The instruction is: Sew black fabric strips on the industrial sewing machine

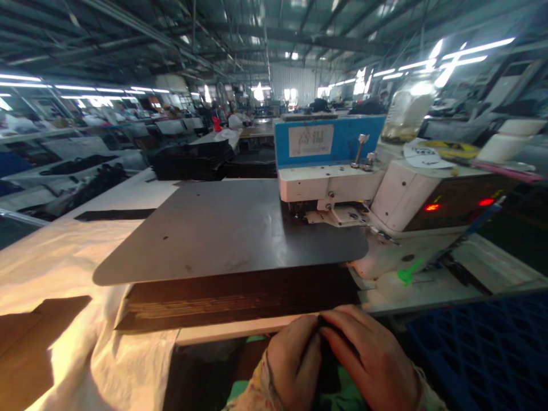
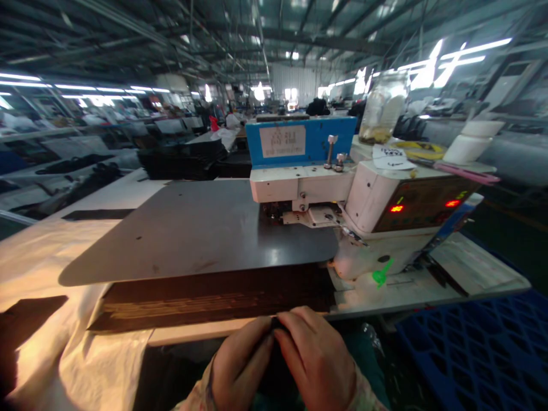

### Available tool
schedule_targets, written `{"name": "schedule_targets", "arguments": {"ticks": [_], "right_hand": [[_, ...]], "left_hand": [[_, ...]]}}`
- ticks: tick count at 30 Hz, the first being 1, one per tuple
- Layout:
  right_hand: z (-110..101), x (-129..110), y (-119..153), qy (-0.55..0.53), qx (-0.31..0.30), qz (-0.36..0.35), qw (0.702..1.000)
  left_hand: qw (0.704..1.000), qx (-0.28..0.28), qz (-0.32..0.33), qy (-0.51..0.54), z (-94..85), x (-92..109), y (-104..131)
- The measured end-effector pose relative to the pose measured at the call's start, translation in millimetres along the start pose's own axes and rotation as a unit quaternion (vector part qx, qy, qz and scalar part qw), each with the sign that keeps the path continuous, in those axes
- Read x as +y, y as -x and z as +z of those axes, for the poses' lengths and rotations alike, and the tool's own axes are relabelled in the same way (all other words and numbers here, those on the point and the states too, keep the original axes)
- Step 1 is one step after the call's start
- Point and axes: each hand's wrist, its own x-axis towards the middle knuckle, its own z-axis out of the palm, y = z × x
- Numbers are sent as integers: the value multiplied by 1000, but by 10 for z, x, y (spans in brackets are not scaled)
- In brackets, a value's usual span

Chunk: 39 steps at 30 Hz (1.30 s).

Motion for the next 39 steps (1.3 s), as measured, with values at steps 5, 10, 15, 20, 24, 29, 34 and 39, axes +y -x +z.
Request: {"name": "schedule_targets", "arguments": {"ticks": [5,10,15,20,24,29,34,39], "right_hand": [[-46,-52,-60,21,-23,-26,999],[-33,-64,-46,59,-12,-43,997],[7,-10,4,-35,-54,21,998],[43,5,-2,-105,-109,133,979],[88,24,-21,-142,-125,188,964],[112,34,-24,-176,-123,211,954],[42,31,-17,-179,-125,146,965],[-1,40,36,-117,-124,20,985]], "left_hand": [[996,-53,56,-43,-72,-36,22],[991,-74,99,-43,-41,-87,47],[989,-47,128,-48,40,-149,63],[984,-67,139,-85,3,-135,56],[978,-110,129,-122,-53,-113,54],[976,-118,129,-127,-74,-139,59],[989,-86,103,-62,-81,-127,65],[990,-62,74,-100,10,-195,124]]}}
